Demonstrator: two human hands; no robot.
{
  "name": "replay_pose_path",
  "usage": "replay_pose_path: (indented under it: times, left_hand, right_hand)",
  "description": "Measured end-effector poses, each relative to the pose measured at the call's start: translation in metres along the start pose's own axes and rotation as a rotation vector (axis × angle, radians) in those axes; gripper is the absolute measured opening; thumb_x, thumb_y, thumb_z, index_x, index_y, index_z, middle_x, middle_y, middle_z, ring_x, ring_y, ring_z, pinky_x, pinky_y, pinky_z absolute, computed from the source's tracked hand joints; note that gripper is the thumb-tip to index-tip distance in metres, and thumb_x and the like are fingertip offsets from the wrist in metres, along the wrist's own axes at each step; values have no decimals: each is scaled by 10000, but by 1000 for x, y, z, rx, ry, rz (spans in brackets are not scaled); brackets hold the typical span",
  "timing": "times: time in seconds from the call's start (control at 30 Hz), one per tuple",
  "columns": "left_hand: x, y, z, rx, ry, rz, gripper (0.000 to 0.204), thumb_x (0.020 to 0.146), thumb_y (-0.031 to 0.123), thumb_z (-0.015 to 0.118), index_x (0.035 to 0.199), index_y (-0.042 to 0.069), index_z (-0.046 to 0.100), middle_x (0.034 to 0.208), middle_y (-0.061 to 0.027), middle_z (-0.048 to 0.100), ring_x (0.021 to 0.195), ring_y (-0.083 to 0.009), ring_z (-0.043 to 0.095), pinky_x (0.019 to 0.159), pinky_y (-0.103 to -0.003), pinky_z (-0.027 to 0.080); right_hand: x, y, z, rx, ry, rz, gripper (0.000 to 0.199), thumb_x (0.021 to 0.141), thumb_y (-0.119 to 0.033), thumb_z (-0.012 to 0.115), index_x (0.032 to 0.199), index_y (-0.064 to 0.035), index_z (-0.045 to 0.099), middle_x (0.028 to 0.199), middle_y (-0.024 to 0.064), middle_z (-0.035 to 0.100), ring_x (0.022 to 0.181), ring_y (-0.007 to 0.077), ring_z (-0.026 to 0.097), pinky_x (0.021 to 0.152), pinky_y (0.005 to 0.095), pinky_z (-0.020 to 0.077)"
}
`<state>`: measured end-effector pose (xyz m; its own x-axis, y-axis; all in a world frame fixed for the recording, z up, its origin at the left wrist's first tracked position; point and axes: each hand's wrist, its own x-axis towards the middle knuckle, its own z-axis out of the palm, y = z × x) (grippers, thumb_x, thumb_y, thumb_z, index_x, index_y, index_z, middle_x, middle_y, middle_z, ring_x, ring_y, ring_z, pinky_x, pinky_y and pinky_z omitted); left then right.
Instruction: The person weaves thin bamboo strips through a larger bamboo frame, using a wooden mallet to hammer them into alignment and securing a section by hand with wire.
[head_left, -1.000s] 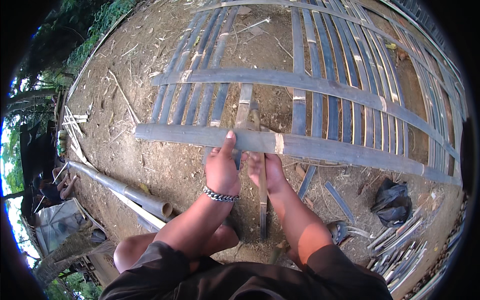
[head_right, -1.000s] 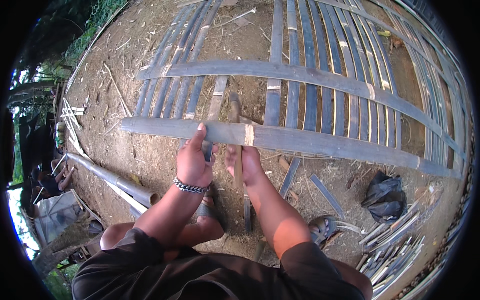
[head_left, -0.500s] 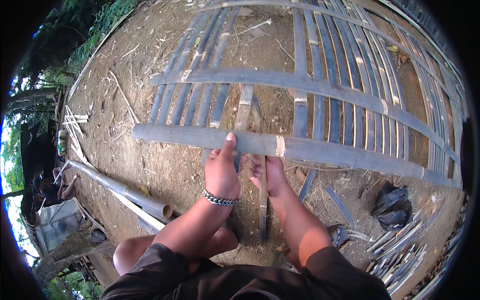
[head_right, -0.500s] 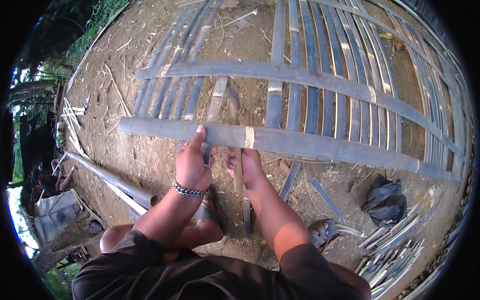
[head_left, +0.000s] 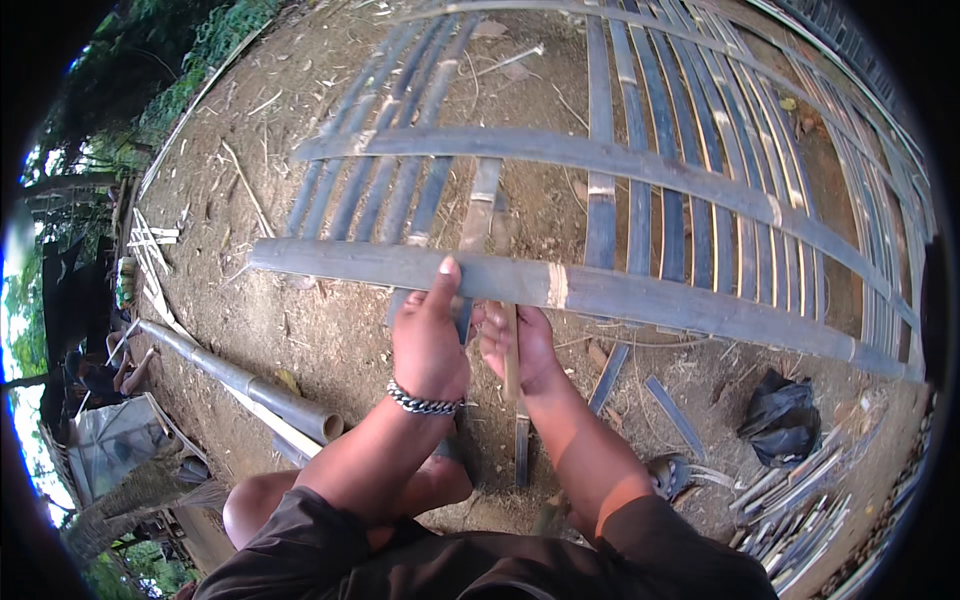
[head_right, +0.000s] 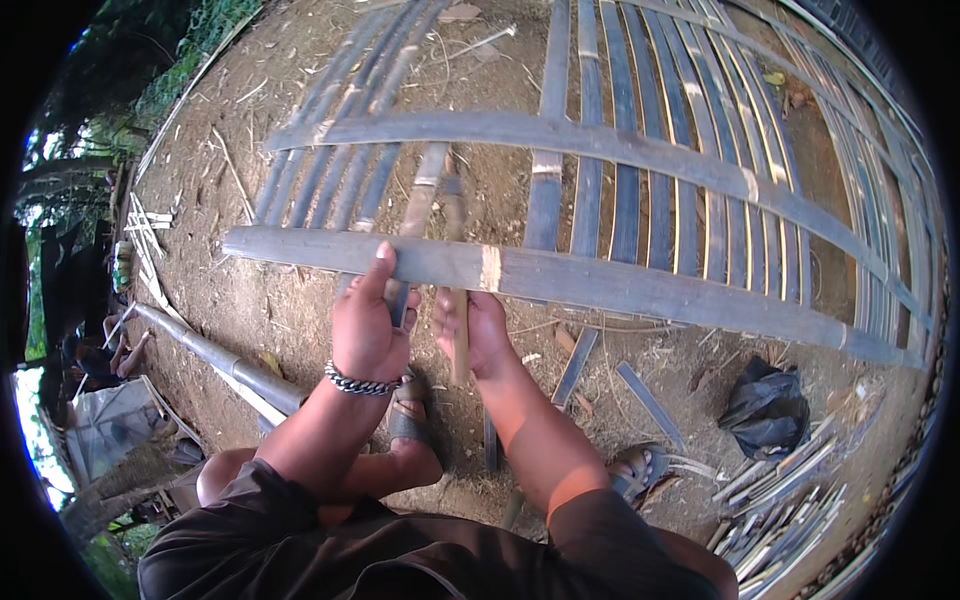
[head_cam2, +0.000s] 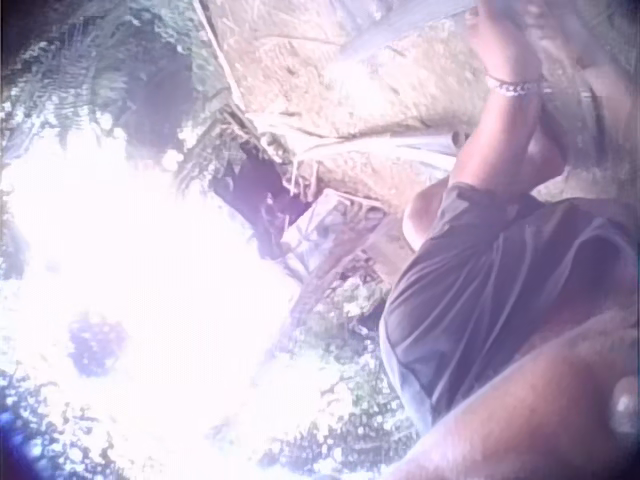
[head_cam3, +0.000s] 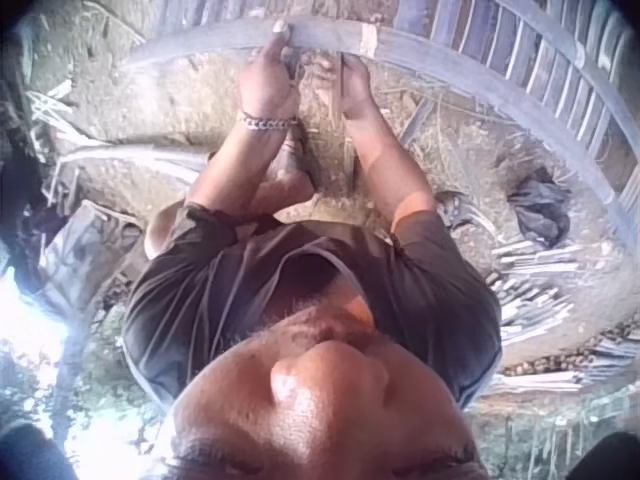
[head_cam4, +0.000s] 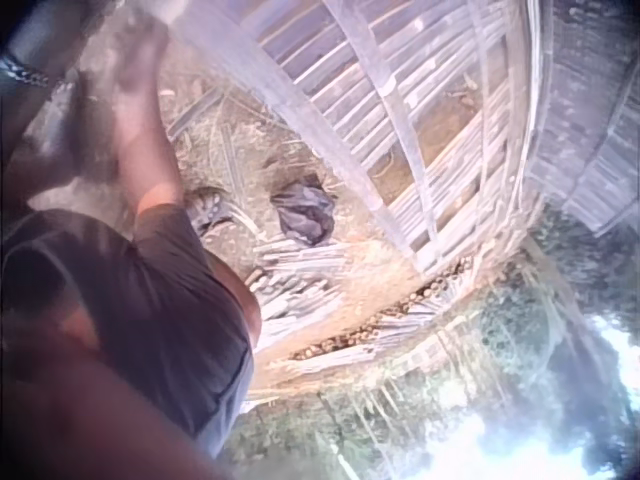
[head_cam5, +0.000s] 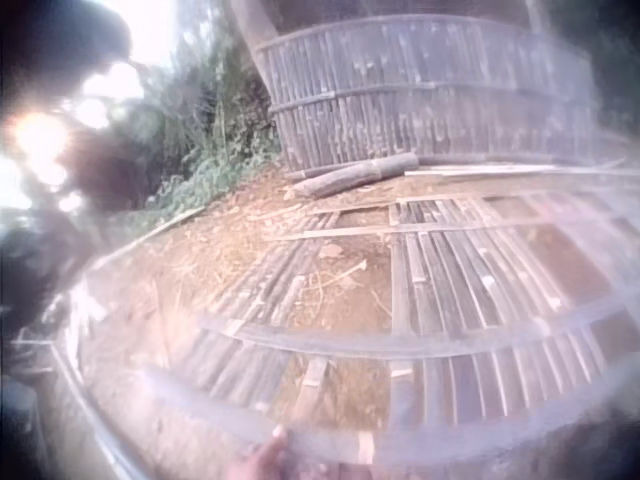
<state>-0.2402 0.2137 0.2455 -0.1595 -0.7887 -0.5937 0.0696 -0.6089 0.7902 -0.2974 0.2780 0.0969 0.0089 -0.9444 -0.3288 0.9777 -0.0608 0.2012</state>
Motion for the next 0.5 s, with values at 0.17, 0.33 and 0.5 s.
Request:
replay_pose_path:
  times: [0.17,0.33,0.5]
  left_hand:
    - [2,-6,0,-27,32,64,213,976,309,671,1043,116,608,811,15,641,623,-89,580,541,-216,436]
    - [5,-13,6,6,68,1,218,981,291,666,1017,85,604,834,-15,653,645,-102,603,565,-230,472]
    - [8,-15,-2,-18,20,54,277,983,284,659,946,16,600,763,-49,654,590,-130,611,554,-254,491]
  right_hand:
    - [-4,-10,-7,-53,-210,127,290,1051,-331,469,1011,-74,596,709,-18,562,448,89,475,394,227,390]
    - [14,-5,8,76,127,-60,349,1050,-335,439,922,-44,584,668,16,551,478,104,498,410,250,409]
    - [14,1,-5,111,121,-29,390,1048,-349,415,904,-30,586,689,23,582,506,109,541,423,249,448]
